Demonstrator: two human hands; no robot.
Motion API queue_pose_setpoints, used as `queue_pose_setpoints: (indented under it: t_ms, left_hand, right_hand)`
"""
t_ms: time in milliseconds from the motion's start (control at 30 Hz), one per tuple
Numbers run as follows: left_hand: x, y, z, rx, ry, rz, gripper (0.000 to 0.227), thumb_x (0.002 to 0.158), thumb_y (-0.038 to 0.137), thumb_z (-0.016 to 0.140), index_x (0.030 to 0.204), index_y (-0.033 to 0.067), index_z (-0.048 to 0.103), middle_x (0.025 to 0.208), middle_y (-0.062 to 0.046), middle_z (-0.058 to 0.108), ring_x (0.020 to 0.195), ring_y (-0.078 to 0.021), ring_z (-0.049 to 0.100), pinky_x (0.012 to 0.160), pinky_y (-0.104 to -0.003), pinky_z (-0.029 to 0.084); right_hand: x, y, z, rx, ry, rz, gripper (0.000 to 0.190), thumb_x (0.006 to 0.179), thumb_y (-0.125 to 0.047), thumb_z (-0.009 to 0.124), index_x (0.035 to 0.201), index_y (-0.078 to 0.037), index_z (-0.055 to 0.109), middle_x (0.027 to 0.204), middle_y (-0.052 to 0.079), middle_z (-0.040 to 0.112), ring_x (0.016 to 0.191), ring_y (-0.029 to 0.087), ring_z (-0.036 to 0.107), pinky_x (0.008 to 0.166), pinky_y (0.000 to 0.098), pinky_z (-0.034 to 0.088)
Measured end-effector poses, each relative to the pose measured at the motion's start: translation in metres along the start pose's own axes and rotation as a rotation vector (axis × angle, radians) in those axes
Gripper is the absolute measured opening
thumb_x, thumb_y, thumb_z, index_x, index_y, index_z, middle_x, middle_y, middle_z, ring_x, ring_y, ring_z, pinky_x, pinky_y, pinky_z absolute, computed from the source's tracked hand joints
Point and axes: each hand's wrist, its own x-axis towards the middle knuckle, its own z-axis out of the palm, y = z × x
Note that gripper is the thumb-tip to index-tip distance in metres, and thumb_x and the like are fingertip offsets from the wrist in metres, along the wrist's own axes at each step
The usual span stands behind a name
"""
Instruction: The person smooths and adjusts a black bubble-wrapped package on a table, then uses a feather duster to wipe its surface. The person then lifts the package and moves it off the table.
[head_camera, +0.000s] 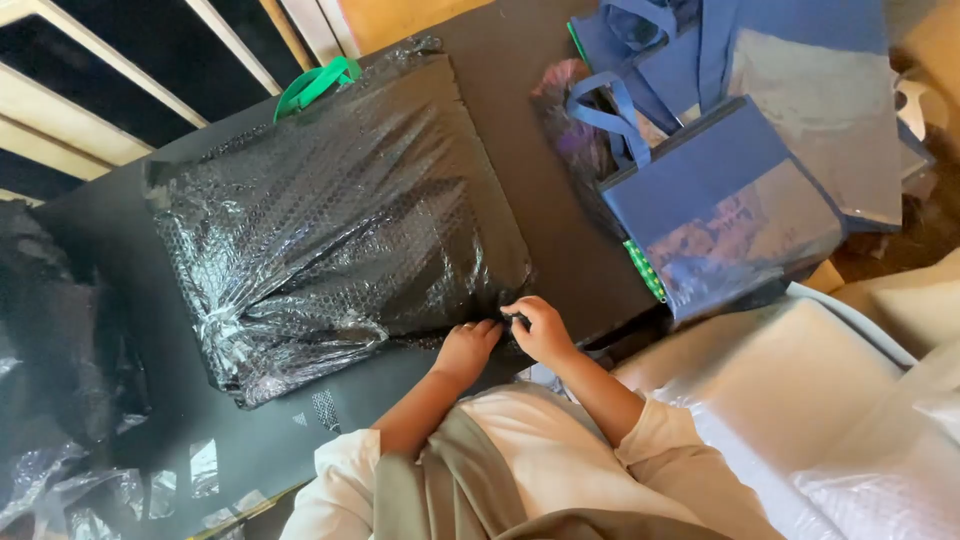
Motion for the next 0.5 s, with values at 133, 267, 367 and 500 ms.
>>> queue_pose_setpoints:
  t_ms: [133,267,367,500]
  left_hand:
    - [-0.007,-0.001,0.014,-0.093,0.148,0.003,0.032,0.085,0.015,0.065,0.117,0.0189,0.07,0.107,-0.005,0.071,0.082,-0.0263,0.074,0.066,-0.037,0.056]
    - [-0.013,-0.001,0.024,-0.122,0.214,-0.015,0.019,0.087,0.022,0.067,0.106,0.0182,0.07,0.096,-0.003,0.071,0.076,-0.0239,0.074,0.064,-0.035,0.056]
    - [-0.01,0.0,0.017,-0.118,0.255,-0.057,0.026,0.086,0.025,0.07,0.11,0.0167,0.068,0.101,-0.004,0.067,0.072,-0.0268,0.072,0.061,-0.038,0.056]
    - [0.015,0.002,-0.043,-0.086,0.394,-0.062,0.02,0.089,0.024,0.073,0.106,0.0174,0.068,0.109,-0.005,0.059,0.088,-0.0294,0.069,0.062,-0.036,0.056]
  right_hand:
    - [0.025,0.005,0.003,0.002,-0.17,-0.132,0.03,0.075,0.002,0.068,0.101,-0.01,0.079,0.094,0.009,0.076,0.1,0.027,0.071,0.092,0.0391,0.056]
    - [0.042,-0.001,-0.009,0.109,-0.476,-0.126,0.054,0.076,-0.016,0.071,0.129,-0.007,0.064,0.108,0.023,0.071,0.109,0.041,0.065,0.099,0.0496,0.05]
    - [0.051,-0.013,-0.024,0.081,-0.669,-0.07,0.085,0.067,-0.03,0.082,0.142,-0.012,0.047,0.119,0.026,0.065,0.118,0.044,0.062,0.105,0.0518,0.048]
    - [0.048,-0.004,-0.014,-0.086,-0.753,-0.042,0.094,0.061,-0.04,0.092,0.138,-0.015,0.045,0.119,0.024,0.065,0.115,0.043,0.065,0.103,0.0514,0.053]
